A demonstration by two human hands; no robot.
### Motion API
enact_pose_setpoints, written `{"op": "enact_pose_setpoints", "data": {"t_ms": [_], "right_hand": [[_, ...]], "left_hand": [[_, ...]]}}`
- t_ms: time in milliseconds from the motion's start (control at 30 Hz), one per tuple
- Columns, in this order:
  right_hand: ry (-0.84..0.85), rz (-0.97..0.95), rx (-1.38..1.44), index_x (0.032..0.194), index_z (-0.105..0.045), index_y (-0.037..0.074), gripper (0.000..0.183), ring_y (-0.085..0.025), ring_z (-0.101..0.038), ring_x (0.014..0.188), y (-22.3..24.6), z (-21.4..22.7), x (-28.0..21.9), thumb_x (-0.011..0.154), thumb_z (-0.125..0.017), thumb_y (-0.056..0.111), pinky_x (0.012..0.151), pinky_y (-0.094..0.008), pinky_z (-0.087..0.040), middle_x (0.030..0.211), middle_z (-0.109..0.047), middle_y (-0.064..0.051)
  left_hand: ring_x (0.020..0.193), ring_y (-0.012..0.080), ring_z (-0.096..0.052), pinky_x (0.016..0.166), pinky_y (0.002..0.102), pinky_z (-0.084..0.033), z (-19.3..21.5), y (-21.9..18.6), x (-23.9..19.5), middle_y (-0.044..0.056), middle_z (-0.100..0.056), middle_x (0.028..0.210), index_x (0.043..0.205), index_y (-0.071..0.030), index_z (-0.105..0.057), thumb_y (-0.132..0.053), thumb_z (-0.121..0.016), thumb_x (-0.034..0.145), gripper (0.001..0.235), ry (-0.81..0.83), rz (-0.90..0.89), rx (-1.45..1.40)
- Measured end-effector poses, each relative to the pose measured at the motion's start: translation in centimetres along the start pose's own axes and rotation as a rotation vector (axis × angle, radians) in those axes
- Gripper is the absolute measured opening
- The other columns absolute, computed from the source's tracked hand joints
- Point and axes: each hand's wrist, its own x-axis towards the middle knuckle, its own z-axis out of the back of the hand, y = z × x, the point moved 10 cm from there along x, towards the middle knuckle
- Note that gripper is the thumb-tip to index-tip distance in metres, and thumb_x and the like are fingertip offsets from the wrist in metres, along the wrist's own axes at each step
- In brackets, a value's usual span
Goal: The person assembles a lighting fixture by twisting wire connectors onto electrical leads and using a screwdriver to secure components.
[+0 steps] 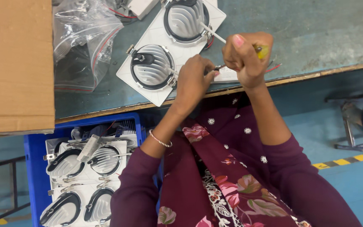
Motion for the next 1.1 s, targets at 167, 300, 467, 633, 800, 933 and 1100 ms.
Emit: {"op": "enact_pose_setpoints", "data": {"t_ms": [167,300,467,633,800,933,1100], "right_hand": [[0.0,-0.009,-0.005,0.061,-0.033,0.002,0.053,-0.008,-0.027,0.043,-0.1,0.2,0.0,0.108,-0.053,0.019,0.042,-0.025,-0.019,0.054,-0.041,-0.009],[-0.002,-0.01,-0.007,0.061,-0.033,0.002,0.054,-0.008,-0.027,0.043,0.1,0.6,-0.1,0.109,-0.053,0.019,0.042,-0.025,-0.018,0.054,-0.041,-0.009],[-0.02,0.001,-0.009,0.062,-0.034,0.002,0.054,-0.009,-0.028,0.043,0.2,0.7,-0.4,0.109,-0.054,0.017,0.042,-0.025,-0.019,0.054,-0.04,-0.008],[-0.009,0.012,-0.042,0.062,-0.037,0.001,0.053,-0.009,-0.031,0.043,0.5,0.5,-0.5,0.11,-0.054,0.017,0.042,-0.025,-0.021,0.055,-0.043,-0.008],[0.014,0.016,-0.051,0.063,-0.04,-0.001,0.053,-0.009,-0.032,0.043,0.3,0.4,-0.4,0.111,-0.055,0.018,0.042,-0.024,-0.021,0.055,-0.042,-0.007],[0.017,0.004,-0.045,0.064,-0.041,-0.001,0.053,-0.009,-0.032,0.043,0.2,0.4,-0.6,0.111,-0.055,0.018,0.042,-0.024,-0.021,0.055,-0.042,-0.007],[0.015,-0.005,-0.051,0.065,-0.044,-0.002,0.052,-0.009,-0.032,0.043,-0.1,0.6,-0.8,0.112,-0.055,0.018,0.043,-0.024,-0.022,0.055,-0.041,-0.006]], "left_hand": [[0.073,0.0254,-0.068,0.069,0.039,-0.053,-1.7,2.2,1.3,0.009,-0.066,0.082,0.084,-0.005,-0.071,-0.016,-0.082,0.079,0.016,0.135,0.071,-0.168],[0.08,0.0276,-0.066,0.074,0.04,-0.052,-1.2,1.1,0.3,0.01,-0.065,0.086,0.09,-0.004,-0.066,-0.01,-0.077,0.085,0.014,0.062,-0.022,-0.075],[0.089,0.0315,-0.06,0.08,0.044,-0.05,0.1,-2.5,-2.5,0.011,-0.061,0.094,0.099,-0.005,-0.061,0.001,-0.073,0.085,0.019,-0.214,-0.211,0.113],[0.09,0.0307,-0.061,0.081,0.042,-0.05,0.7,-2.8,-3.2,0.011,-0.063,0.094,0.099,-0.004,-0.062,0.002,-0.073,0.087,0.018,-0.296,-0.197,0.082],[0.09,0.0275,-0.065,0.081,0.039,-0.053,0.5,-1.8,-3.5,0.01,-0.067,0.095,0.105,-0.003,-0.065,-0.001,-0.074,0.091,0.017,-0.306,-0.113,-0.026],[0.088,0.0241,-0.067,0.08,0.036,-0.055,0.2,-0.7,-3.2,0.008,-0.069,0.094,0.104,-0.004,-0.065,-0.004,-0.075,0.092,0.016,-0.295,-0.048,-0.081],[0.083,0.0215,-0.066,0.078,0.034,-0.055,0.1,0.2,-3.0,0.008,-0.067,0.091,0.11,0.0,-0.062,-0.006,-0.076,0.09,0.025,-0.285,0.034,-0.144]]}}
